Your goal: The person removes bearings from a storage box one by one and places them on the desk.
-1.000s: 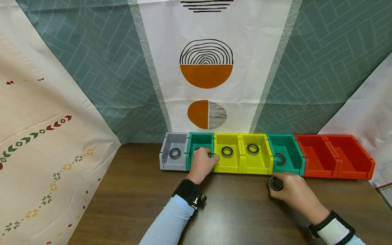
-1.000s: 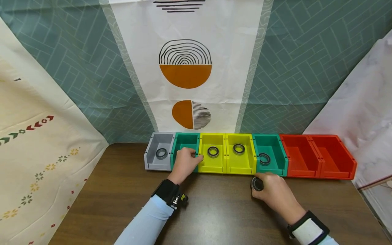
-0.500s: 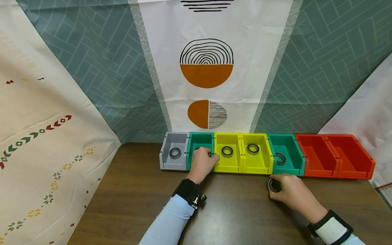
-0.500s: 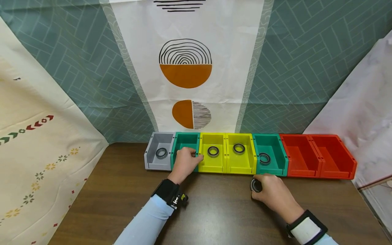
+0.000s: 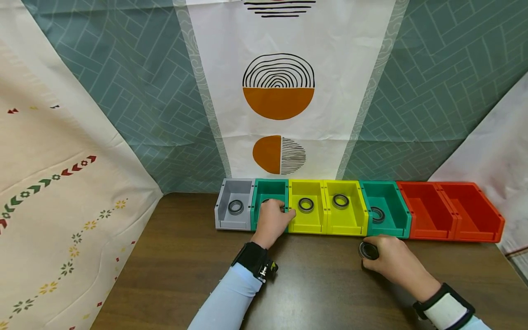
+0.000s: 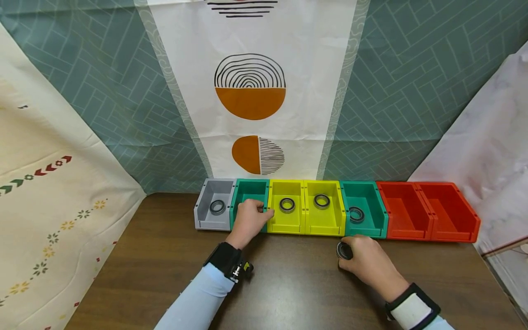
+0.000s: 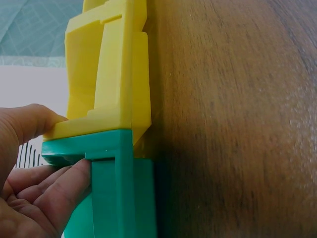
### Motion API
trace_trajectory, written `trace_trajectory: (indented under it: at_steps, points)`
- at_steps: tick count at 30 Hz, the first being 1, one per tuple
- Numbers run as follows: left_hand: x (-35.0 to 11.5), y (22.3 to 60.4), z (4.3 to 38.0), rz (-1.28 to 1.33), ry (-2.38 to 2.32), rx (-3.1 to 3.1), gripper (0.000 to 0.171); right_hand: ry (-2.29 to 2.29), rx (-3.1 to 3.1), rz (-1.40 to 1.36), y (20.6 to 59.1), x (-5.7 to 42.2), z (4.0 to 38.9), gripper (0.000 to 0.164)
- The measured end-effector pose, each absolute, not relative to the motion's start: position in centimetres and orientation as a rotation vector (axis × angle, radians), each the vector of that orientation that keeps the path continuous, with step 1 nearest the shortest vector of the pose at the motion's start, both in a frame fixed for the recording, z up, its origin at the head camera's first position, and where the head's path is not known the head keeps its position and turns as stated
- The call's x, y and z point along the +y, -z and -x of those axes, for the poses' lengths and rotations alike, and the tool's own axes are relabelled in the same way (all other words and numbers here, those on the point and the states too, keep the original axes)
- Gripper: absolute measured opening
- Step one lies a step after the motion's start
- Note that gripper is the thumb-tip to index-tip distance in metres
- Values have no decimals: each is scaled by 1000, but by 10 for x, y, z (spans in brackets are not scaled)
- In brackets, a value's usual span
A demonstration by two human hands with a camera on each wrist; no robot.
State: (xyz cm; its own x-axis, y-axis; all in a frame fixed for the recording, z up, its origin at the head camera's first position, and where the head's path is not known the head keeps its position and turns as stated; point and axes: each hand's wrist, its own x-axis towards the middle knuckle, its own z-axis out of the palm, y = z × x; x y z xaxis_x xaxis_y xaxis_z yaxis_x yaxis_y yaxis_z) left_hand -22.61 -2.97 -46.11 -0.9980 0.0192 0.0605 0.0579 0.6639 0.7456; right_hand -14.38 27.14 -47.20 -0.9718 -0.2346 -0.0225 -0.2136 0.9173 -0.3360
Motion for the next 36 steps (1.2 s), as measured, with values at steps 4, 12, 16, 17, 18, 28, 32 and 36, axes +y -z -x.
trace_trajectory:
  at_steps: [4,12,16,17,18,28,32,36]
  points:
    - [-29,462,226,58,1269,-2823,20,501,3004,350,472,271,144,46]
    - [-29,462,227,50,1263,-2831,21,490,3017,358,462,271,146,37]
    - [-29,462,227,48,1279,-2828,21,490,3099,396,448,271,148,37]
    - [-30,462,227,47,1280,-2828,21,490,3124,400,444,272,149,40]
    - [-29,463,227,46,1280,-2827,21,486,3151,406,441,272,150,41]
    - [-29,465,227,44,1271,-2831,21,521,3372,439,422,286,167,41]
    - [-28,465,227,47,1256,-2828,23,539,3396,459,421,290,174,46]
    - [-28,465,227,51,1251,-2819,23,538,3390,434,423,292,179,53]
